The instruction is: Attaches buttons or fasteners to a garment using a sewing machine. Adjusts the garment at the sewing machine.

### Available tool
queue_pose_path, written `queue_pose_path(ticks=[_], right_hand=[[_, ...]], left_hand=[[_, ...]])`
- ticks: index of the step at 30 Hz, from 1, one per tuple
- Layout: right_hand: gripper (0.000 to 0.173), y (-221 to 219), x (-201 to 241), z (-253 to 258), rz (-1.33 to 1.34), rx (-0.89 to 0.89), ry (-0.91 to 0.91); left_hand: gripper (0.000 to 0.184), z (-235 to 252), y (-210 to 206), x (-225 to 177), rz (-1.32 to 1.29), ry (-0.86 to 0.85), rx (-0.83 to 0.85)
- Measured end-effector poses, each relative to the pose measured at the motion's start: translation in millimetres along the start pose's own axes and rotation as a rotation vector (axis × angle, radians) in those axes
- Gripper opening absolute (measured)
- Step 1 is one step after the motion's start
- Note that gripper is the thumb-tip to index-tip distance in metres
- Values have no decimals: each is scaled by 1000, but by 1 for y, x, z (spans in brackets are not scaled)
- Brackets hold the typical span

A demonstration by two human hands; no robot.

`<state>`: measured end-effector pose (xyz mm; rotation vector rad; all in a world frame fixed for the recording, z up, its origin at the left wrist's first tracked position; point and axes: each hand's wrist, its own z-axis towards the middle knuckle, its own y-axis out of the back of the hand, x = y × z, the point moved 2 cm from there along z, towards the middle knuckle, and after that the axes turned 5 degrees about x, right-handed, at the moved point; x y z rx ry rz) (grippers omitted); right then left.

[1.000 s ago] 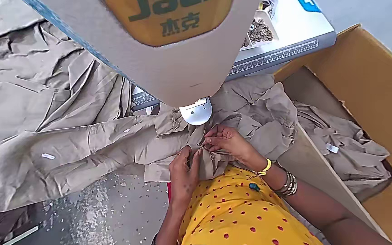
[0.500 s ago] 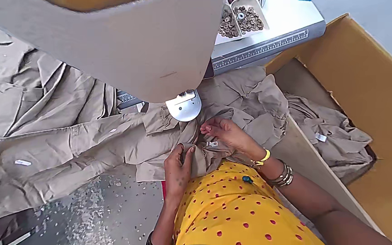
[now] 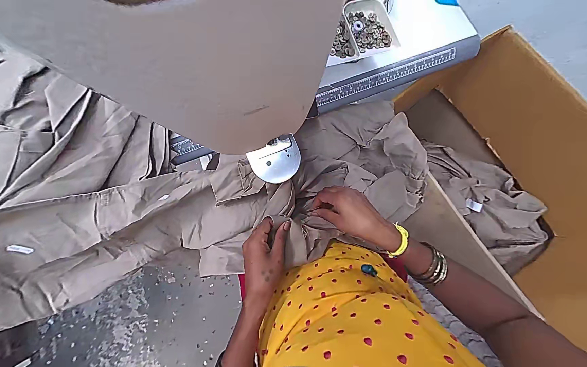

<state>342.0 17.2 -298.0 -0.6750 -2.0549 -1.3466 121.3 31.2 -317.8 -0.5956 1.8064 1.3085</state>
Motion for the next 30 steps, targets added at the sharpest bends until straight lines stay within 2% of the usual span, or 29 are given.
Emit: queue_pose_path(ticks=[7,12,16,20,23,27,30], right_hand=[[21,1,15,2,309,-142,124],[22,6,26,4,387,-181,182],[22,6,31,5,508,-181,210],[19,6,34,4,738,-114,211],[23,7,36,3,822,-79,175],[15,4,36,4,831,-249,193],[11,2,37,7,897,-281,191]], left_hand=[[23,1,1,-1,-110,-89,-28],[19,5,8,-4,-342,-207,2],[21,6,14,-11,-427,-212,-6],[22,6,19,-15,-415,-223,-6],[21,7,23,-17,-404,-223,-7],[22,7,24,-19,-317,-231,-37],[27,6,23,-21,-187,-270,-90]])
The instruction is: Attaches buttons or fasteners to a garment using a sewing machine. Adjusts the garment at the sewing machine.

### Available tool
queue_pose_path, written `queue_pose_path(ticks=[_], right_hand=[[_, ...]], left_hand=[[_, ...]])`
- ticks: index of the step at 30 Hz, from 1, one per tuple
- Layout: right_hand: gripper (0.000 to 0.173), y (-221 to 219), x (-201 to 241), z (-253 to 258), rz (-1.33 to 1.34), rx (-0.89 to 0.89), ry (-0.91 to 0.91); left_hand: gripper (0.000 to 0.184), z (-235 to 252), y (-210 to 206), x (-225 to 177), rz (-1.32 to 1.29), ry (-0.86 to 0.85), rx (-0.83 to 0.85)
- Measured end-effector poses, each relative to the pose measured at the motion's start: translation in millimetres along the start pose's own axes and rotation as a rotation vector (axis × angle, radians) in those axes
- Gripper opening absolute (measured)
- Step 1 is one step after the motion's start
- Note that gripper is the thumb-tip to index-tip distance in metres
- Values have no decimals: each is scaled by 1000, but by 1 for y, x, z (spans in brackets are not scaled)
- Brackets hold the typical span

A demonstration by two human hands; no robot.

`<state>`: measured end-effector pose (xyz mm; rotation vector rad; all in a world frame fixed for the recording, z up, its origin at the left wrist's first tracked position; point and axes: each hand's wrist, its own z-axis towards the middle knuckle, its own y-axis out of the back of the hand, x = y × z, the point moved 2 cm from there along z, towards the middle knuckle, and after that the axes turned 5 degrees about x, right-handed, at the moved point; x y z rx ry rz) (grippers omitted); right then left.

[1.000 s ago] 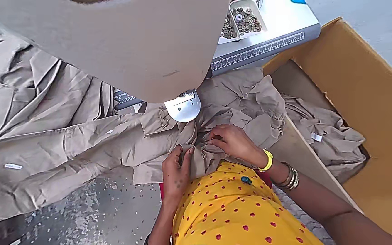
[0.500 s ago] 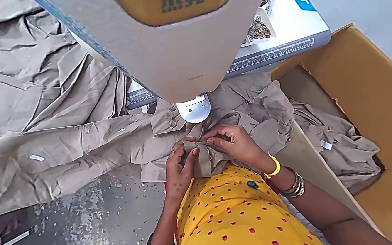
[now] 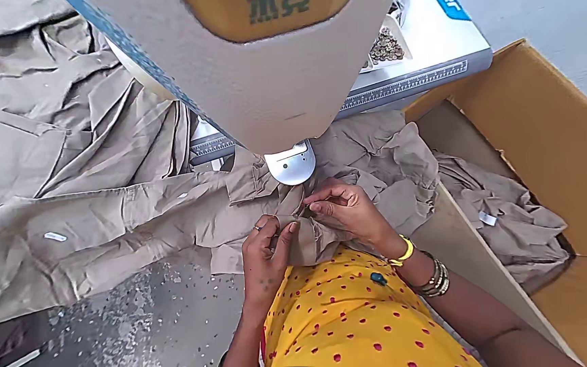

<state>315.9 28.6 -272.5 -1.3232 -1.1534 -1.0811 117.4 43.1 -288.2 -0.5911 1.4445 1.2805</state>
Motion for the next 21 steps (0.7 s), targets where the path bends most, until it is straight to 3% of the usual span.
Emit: queue_pose_path(ticks=[4,13,21], right_hand=[[8,-9,1,-3,22,-19,-16],[13,-19,-8,-10,-257,-56,308],[13,-27,-12,-15,-343,-161,427]], left_hand=[[26,-2,-1,-8,185,-31,-42],[24,-2,0,-23,343,-71,-93],[22,-4,1,-28,412,-161,-111]])
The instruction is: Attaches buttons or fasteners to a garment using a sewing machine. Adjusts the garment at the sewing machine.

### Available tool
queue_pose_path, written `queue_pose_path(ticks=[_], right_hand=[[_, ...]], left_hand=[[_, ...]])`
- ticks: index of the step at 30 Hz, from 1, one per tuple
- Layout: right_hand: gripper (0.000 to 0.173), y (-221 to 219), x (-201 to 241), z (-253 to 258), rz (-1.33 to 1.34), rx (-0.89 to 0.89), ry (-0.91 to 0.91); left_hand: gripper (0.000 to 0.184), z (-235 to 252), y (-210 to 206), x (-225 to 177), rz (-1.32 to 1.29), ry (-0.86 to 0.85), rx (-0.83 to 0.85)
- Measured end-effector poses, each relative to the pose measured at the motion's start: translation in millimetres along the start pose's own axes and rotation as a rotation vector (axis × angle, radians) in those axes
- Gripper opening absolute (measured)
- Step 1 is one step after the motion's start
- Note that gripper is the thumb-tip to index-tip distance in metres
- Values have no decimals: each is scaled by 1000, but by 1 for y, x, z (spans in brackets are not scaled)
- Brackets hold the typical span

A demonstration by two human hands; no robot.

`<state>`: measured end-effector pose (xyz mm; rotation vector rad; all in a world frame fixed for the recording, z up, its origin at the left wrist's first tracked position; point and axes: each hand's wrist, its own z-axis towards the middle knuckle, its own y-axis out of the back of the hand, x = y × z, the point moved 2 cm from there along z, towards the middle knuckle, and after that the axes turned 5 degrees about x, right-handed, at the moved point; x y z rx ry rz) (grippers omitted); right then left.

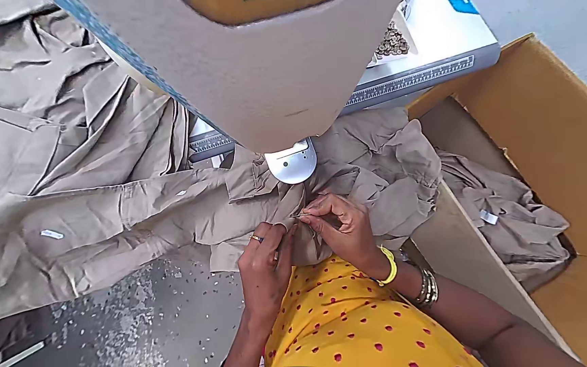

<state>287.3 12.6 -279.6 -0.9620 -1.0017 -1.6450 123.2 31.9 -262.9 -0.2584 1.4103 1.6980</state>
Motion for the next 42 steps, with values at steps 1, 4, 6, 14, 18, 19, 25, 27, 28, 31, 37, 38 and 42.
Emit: queue_pose_path(ticks=[1,4,6,14,18,19,25,27,28,31,37,38,42], right_hand=[[13,0,1,-1,-5,-3,7],[12,-1,3,-1,-4,4,25],[11,0,3,-1,-10,16,33],[11,-3,5,1,-54,78,0],[10,-8,0,1,-90,136,-90],[10,-9,-3,0,-32,168,-167],[8,19,-10,24,48,30,-375],[7,41,-15,37,-36,-6,-379],[10,54,-16,44,-93,-15,-366],[22,100,-13,78,-260,-66,-280],[24,188,-30,193,-596,-282,-259],[23,196,-36,207,-645,-281,-280],[32,197,-38,230,-802,-247,-206]], left_hand=[[21,-1,0,0,6,-12,-3],[18,-3,1,0,18,-43,-9],[18,-3,1,0,31,-53,-12],[14,-11,-2,-2,89,-58,-52],[14,-19,-2,-17,109,-122,-19],[12,-22,-2,-22,94,-141,-9],[21,-12,6,23,-605,200,56],[31,-7,7,25,-630,321,87],[35,-5,7,25,-602,337,117],[29,5,1,21,-563,347,283],[15,22,3,-27,-817,84,585],[15,24,8,-39,-912,-7,660],[19,25,14,-42,-665,-121,692]])
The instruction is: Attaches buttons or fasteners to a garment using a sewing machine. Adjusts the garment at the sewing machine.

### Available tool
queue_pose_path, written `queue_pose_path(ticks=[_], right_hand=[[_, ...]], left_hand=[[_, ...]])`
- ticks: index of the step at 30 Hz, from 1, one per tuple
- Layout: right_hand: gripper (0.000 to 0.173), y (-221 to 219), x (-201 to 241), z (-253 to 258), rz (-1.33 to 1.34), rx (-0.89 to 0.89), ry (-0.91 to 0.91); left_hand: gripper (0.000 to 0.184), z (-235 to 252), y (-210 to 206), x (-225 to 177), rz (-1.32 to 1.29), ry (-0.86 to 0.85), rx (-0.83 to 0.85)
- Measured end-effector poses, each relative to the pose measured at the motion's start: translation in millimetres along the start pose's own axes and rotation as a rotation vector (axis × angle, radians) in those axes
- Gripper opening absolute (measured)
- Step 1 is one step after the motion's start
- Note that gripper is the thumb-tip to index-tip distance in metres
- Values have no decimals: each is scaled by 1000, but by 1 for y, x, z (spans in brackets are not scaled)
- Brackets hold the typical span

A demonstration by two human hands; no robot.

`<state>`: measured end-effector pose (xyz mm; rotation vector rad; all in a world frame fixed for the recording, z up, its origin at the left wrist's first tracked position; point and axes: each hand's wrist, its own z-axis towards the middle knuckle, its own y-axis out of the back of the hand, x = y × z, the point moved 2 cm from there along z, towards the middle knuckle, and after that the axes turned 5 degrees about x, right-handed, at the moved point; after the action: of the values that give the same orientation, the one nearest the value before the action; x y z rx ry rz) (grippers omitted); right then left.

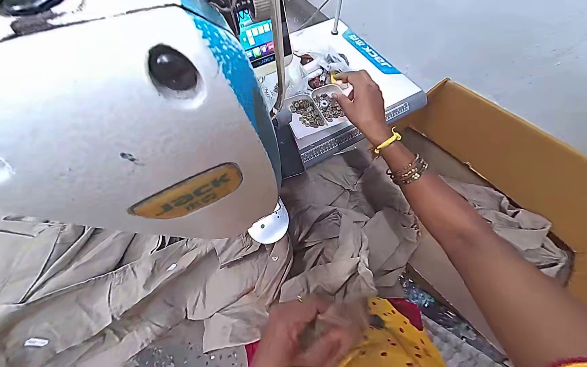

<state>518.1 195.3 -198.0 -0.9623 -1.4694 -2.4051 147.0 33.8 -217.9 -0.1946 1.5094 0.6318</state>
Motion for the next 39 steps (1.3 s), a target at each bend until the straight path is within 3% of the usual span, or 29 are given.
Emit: queue_pose_path(ticks=[2,5,9,12,14,18,21,23,25,27,30,39], right_hand=[[26,1,20,-17,26,-33,118],[18,-7,36,-46,49,21,317],[15,-18,41,-66,110,83,331],[16,-25,70,-104,320,190,399],[27,-34,93,-132,473,268,455],[28,-56,115,-148,579,413,478],[22,-44,95,-118,444,247,463],[22,-25,62,-88,147,111,366],[23,-14,19,-55,-122,92,225],[26,-9,-13,-38,-258,91,220],[31,-8,-30,-37,-295,119,275],[18,-10,-39,-38,-390,82,329]], left_hand=[[20,-7,3,23,392,211,-97],[20,-14,6,38,483,367,-155],[16,-18,10,42,460,321,-268],[18,-13,9,47,480,270,-354],[23,-10,8,47,504,279,-360],[21,-11,5,47,501,313,-327],[20,-19,10,45,478,324,-327],[22,-27,12,47,466,377,-297],[27,-31,13,50,477,432,-240],[28,-29,11,51,465,454,-207],[26,-25,8,50,433,453,-203],[26,-21,7,40,459,451,-199]])
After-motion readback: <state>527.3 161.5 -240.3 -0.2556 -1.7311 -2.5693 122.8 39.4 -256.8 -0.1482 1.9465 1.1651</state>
